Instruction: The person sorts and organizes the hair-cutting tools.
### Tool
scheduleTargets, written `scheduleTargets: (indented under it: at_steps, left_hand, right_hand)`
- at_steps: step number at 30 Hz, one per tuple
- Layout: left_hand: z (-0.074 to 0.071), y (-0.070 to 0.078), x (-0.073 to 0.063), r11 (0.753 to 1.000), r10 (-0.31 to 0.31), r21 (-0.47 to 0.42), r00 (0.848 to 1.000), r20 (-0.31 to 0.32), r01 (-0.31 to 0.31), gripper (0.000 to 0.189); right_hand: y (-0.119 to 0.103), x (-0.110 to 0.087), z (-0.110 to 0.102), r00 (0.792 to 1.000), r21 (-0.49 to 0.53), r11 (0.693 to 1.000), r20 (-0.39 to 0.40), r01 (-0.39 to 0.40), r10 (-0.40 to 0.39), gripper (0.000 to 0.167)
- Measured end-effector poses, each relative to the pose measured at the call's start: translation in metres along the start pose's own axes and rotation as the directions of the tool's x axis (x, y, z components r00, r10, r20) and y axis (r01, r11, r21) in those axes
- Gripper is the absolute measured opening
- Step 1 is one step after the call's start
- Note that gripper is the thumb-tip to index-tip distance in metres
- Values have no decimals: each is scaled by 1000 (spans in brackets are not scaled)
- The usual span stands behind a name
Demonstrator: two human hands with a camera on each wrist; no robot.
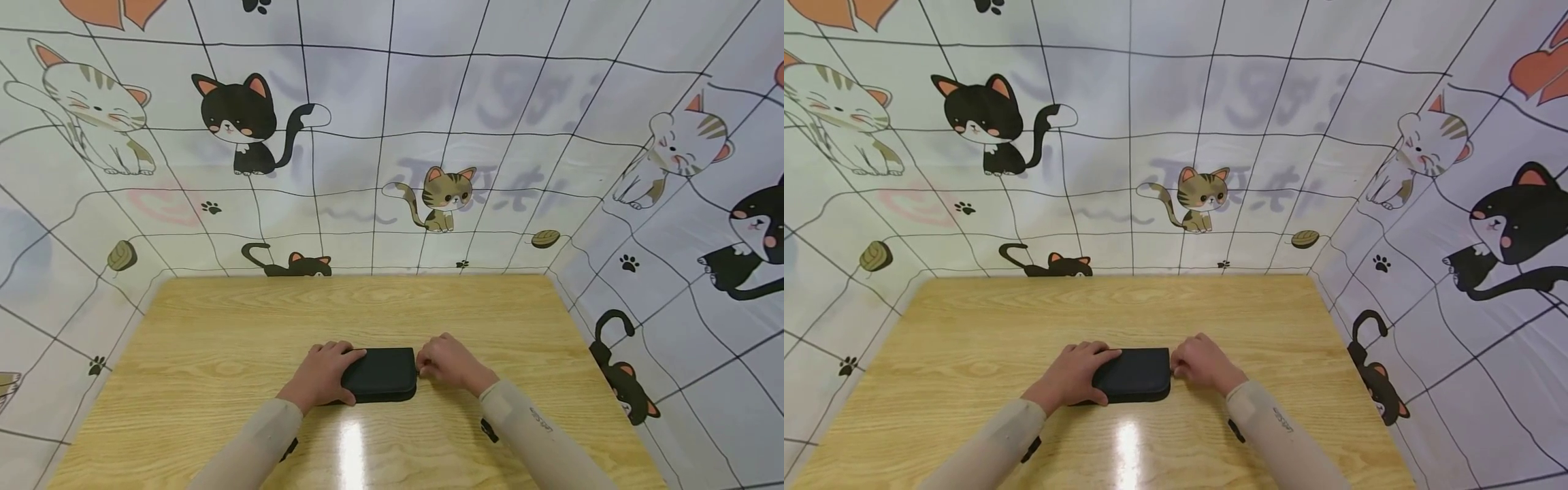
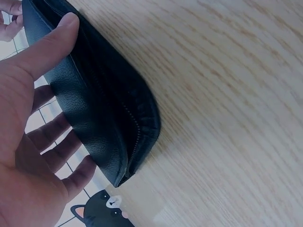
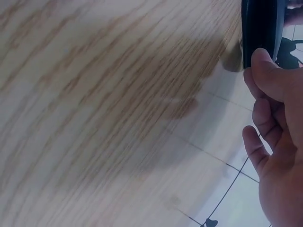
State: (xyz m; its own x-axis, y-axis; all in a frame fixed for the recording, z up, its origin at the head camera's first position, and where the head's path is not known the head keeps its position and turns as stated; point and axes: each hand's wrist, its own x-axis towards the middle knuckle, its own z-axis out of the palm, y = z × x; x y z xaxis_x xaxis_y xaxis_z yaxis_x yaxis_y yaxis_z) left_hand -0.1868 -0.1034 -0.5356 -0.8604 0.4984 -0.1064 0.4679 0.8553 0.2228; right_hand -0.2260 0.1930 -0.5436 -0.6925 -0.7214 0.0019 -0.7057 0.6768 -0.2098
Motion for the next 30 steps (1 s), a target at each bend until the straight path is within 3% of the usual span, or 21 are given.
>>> scheduleTargets:
  at_steps: [22,30]
  left_hand:
    - [2,-2,-1,1000,19,20,999,-26,-19,89]
    - [3,-9,-6,998,50,-36,999,-12,-51,89]
  right_hand:
    - [-11,-10,0,1000,43,999,-6,9,-9,13]
    - [-10,-9,1,999,57,998,-38,28,-26,19]
